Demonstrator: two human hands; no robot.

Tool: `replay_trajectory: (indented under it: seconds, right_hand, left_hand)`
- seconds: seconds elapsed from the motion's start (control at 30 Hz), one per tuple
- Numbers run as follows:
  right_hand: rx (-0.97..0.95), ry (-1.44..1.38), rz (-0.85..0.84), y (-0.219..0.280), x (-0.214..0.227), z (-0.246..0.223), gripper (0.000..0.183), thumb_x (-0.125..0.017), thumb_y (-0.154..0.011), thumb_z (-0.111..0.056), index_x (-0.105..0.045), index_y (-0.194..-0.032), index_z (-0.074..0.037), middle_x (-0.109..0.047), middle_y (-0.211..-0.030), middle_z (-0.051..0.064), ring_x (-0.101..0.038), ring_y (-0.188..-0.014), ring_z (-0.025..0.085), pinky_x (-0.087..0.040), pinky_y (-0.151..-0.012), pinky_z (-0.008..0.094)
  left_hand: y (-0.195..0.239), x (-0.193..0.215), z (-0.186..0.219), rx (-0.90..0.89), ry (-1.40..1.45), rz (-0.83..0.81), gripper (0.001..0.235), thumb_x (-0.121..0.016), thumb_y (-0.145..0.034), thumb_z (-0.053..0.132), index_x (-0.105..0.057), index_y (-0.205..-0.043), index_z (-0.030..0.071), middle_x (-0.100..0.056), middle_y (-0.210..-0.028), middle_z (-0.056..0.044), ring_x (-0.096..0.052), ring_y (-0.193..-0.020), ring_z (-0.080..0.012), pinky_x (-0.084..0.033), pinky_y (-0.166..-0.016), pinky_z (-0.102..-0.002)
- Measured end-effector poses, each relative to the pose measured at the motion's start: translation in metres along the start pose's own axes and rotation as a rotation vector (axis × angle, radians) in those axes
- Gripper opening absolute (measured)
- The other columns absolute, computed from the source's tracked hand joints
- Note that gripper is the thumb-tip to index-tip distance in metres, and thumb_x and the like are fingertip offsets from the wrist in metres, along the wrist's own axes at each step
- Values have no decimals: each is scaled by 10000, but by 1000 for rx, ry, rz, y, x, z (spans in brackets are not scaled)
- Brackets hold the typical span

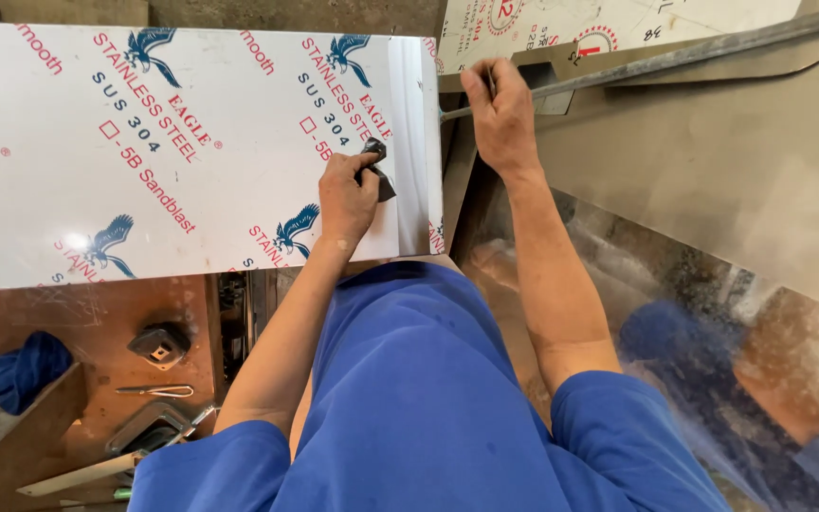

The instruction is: Cutting a piece of stainless steel sheet using an angle grinder.

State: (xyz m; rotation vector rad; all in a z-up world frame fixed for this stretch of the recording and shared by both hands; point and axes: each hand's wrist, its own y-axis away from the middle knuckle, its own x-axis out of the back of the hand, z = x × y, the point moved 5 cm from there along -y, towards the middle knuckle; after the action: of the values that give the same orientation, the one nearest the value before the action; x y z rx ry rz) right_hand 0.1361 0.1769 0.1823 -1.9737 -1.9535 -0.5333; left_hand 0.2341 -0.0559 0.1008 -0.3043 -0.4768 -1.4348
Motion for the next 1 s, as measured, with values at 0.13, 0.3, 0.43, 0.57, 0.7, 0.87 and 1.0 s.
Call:
replay_trajectory:
  seconds: [0.13,0.3,0.43,0.57,0.7,0.87,1.0]
  right_hand:
    - [10,-90,-87,-4,-30,51,219,-725,-1038,-181,-664,-1042,29,-628,-862,145,-554,-729,258,-482,-714,364]
    - [-81,204,-66,-33,-79,107,167,-773,-883,-149,-703,-926,-4,-740,-847,172,-721,-779,296,-560,-735,377]
    - [-145,246,-54,-42,-89,100,234,-771,-815,-155,-674,-966,-6,-729,-802,169,-717,-771,335,-546,-722,411]
    - [3,501,-132,-45,-97,111,167,-777,-855,-159,-722,-842,-2,-724,-841,204,-688,-814,397,-533,-734,469]
    - [-22,440,-158,-59,-89,140,134,-735,-866,-127,-721,-837,4,-716,-837,210,-695,-826,390,-545,-757,456]
    - [-135,268,-174,-51,-67,98,142,-709,-873,-143,-700,-903,-4,-727,-851,184,-721,-809,368,-559,-752,439]
    - [69,496,-232,-54,-85,99,151,-769,-821,-133,-732,-880,0,-726,-862,213,-676,-847,421,-520,-746,476]
  left_hand:
    - [-24,-14,12,-19,2,-13,214,-641,-892,74,-774,-1059,59,-636,-899,-173,-643,-826,-337,-527,-768,-422]
    - [-40,-27,20,-59,7,-18,208,-657,-886,73,-776,-1056,61,-647,-904,-176,-649,-839,-346,-527,-783,-433]
    - [-33,-24,8,14,-6,-50,213,-651,-885,75,-781,-1054,71,-642,-908,-180,-649,-826,-339,-531,-779,-425]
    - [-20,-19,1,47,0,-51,214,-655,-889,84,-776,-1066,71,-640,-907,-175,-649,-837,-333,-534,-787,-417]
    - [-25,-13,5,52,-1,-41,217,-648,-891,89,-777,-1065,74,-643,-906,-168,-647,-834,-331,-529,-776,-420]
    - [-24,-13,-3,44,-10,-2,211,-654,-892,93,-771,-1066,68,-640,-906,-167,-643,-847,-334,-526,-787,-426]
    - [-19,-18,4,57,25,5,216,-647,-881,94,-779,-1051,82,-646,-920,-161,-646,-836,-325,-530,-777,-419]
